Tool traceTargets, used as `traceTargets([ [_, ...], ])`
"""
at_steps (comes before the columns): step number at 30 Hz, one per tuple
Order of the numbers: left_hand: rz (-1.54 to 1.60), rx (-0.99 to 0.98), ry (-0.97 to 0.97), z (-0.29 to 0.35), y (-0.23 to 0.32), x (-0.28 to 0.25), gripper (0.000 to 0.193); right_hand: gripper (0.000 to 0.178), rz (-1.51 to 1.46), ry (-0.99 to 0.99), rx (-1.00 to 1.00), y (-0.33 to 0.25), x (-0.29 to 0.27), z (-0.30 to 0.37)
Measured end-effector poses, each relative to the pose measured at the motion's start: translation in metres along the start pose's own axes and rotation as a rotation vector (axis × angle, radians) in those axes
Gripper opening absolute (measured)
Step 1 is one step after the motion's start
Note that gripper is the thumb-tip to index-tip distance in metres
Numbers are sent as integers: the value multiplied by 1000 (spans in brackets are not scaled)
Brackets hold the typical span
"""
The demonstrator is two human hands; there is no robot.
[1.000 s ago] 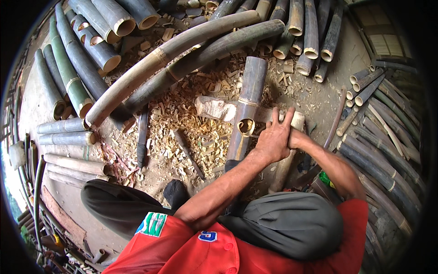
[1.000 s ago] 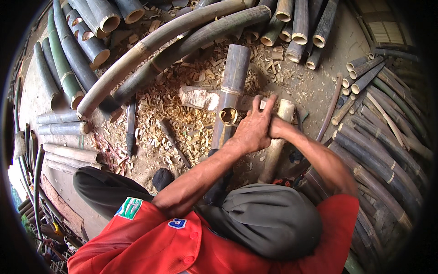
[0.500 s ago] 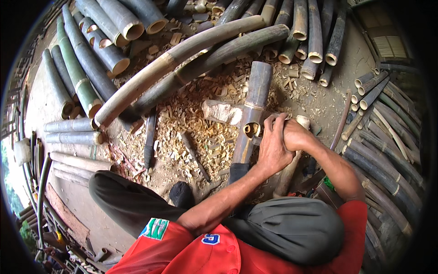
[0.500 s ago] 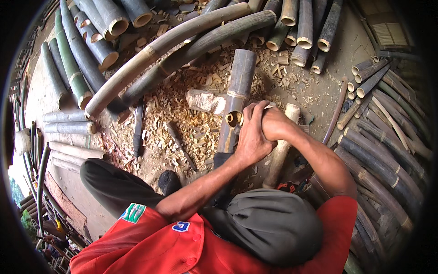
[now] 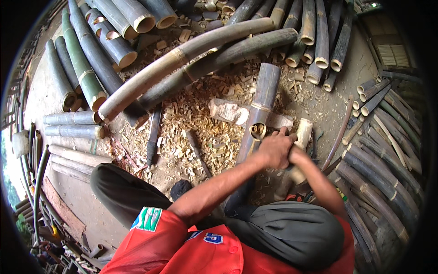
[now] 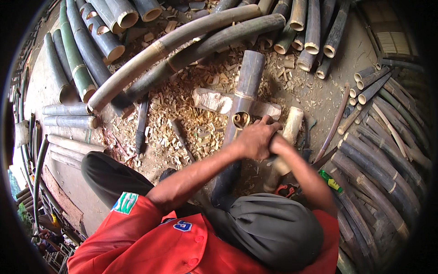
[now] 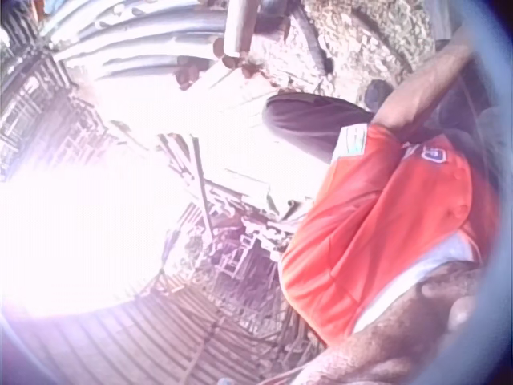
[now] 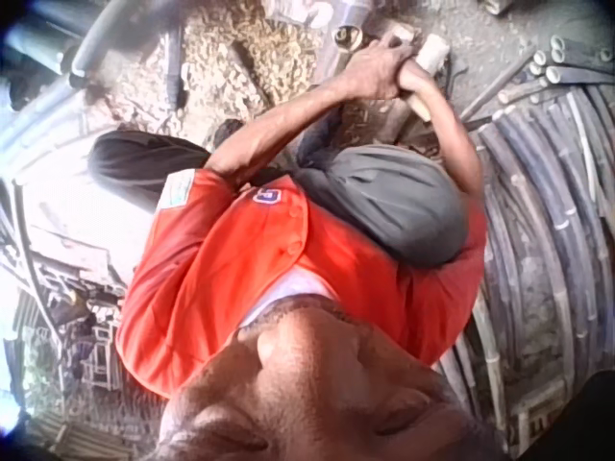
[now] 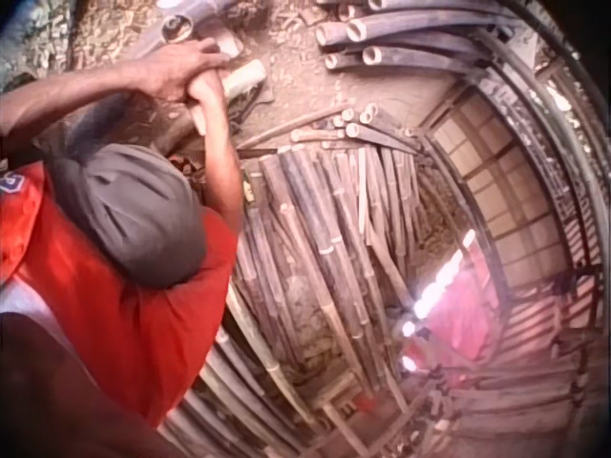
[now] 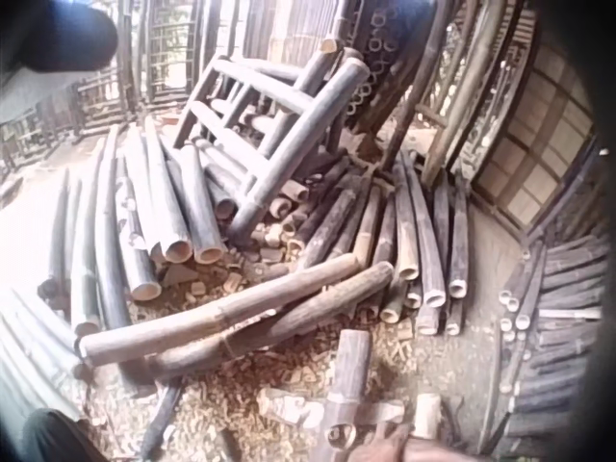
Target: The person carves a hole into a bamboo pole using a knife and then fits another bamboo pole into the opening.
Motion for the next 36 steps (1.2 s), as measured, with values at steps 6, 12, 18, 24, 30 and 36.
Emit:
traceTargets([
  [6,-40,238,-539,-2,-4,-9,66,55,-891,217,292,-26,32,16],
  [12,-329,183,-511,-18,3,27,73,37,-230,209,23,16,33,-19],
  [18,-10,113,276,-15,21,-14,104,31,430,360,-270,-80,-54,29],
  [24,332,60,846,-6,-21,-26,99,13,1103,367,-610,-147,-42,-24],
  [30,169,-78,731,-7,-11,-22,103,20,1126,54,-546,-142,-43,-21],
  [36,6,-185,-130,-19,27,-9,103,22,-1,-13,-3,-58,-45,19],
])
Point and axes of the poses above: each hand's wrist, its own z-axis away from the middle knuckle, its own x-axis out of the palm, y = z × x, the point moved 5 cm from there along -z, towards the middle knuckle, and after that the axes turned 12 degrees about -z, right-handed, at the moved point
